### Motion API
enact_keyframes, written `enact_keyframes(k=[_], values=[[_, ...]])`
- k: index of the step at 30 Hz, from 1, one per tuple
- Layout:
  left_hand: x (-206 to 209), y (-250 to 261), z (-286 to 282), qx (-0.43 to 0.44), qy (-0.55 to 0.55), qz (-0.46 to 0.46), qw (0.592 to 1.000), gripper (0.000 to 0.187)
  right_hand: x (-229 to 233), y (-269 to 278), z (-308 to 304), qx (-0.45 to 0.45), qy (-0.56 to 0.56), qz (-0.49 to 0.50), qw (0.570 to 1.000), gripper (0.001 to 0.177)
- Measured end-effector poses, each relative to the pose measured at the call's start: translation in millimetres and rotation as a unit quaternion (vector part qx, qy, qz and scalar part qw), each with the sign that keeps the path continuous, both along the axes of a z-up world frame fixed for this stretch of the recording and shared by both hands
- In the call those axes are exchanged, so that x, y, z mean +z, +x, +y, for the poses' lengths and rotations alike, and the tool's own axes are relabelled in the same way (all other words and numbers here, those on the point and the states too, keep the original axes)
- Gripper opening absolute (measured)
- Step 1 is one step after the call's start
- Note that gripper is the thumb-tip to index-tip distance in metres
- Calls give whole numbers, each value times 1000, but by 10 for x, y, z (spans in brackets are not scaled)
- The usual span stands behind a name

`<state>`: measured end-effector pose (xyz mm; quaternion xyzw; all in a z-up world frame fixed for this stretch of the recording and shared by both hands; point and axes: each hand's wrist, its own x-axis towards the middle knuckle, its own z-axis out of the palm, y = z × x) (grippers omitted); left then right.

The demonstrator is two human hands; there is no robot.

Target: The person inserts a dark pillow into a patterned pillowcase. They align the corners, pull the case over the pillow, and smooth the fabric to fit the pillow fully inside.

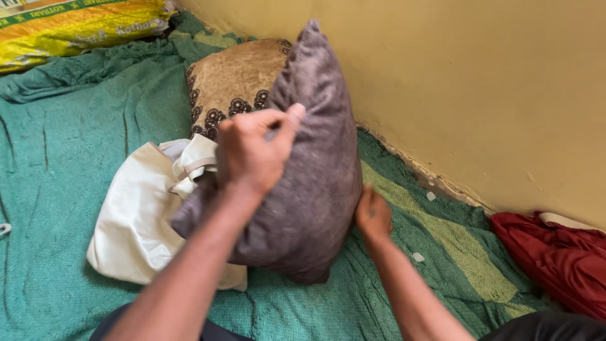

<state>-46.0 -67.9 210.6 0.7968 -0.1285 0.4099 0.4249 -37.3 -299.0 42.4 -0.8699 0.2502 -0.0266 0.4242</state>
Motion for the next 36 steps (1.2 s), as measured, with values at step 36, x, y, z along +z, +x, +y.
enact_keyframes(k=[36], values=[[-53, -148, 149, -54, 54, 206, 976, 47, 560, 207, -725, 129, -147, 22, 980, 86]])
